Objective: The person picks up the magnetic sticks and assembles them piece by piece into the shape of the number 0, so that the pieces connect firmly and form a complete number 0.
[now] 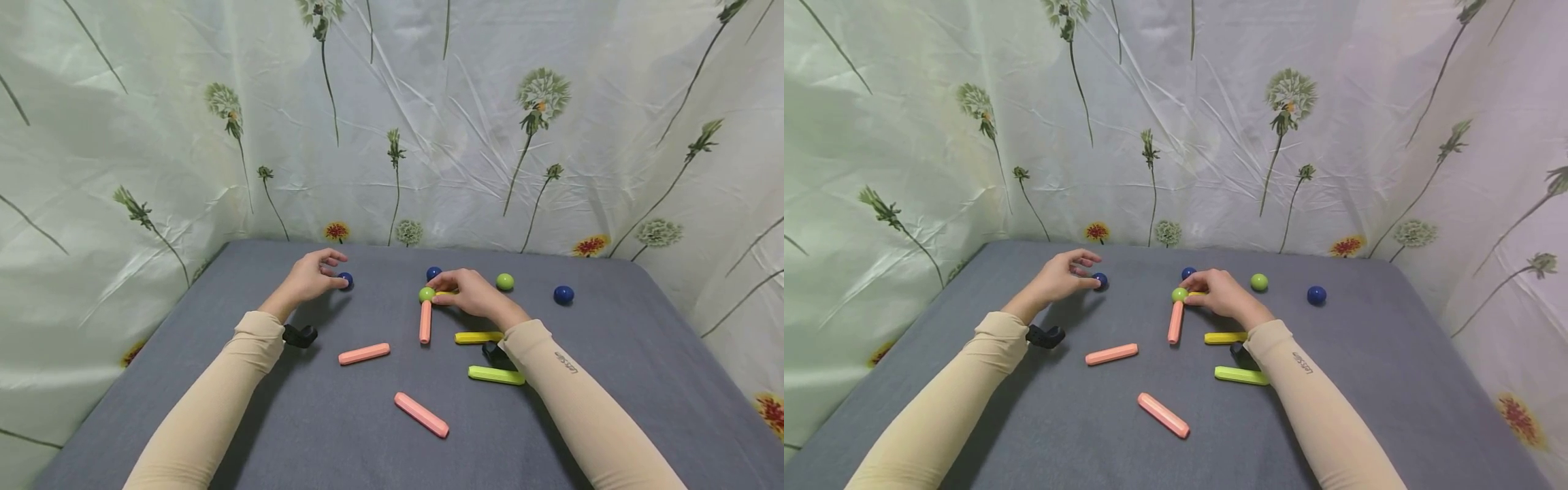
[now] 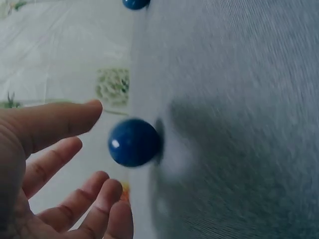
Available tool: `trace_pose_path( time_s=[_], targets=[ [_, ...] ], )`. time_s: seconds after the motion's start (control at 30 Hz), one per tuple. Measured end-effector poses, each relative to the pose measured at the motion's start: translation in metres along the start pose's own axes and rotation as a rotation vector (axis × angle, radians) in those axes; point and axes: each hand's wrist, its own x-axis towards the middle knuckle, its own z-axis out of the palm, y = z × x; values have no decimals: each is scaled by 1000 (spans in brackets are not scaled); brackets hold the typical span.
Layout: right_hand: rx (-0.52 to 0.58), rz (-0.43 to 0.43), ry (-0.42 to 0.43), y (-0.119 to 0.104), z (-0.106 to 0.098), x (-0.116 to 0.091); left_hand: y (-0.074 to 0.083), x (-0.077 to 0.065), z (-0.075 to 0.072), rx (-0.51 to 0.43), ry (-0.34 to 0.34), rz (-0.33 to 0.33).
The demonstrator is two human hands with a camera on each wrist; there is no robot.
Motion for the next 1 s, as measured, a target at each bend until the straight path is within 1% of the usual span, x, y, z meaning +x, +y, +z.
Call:
trace_pose_path(
  time_s=[0.17,0.33,0.63,0.8,1.0],
  targets=[
    [6,6,-2,2,2,0,-15,3,2,-133,-61,-59],
    [9,8,-11,2,3,1,-25,4,5,-206,-84,-90],
    [2,20,-14,2,2,3,-32,8,7,-219,-81,-68],
    [4,19,-16,2,2,3,-33,9,9,-222,-76,-80],
    [9,23,-11,0,-1,2,-31,8,9,-230,-75,-62]
  ],
)
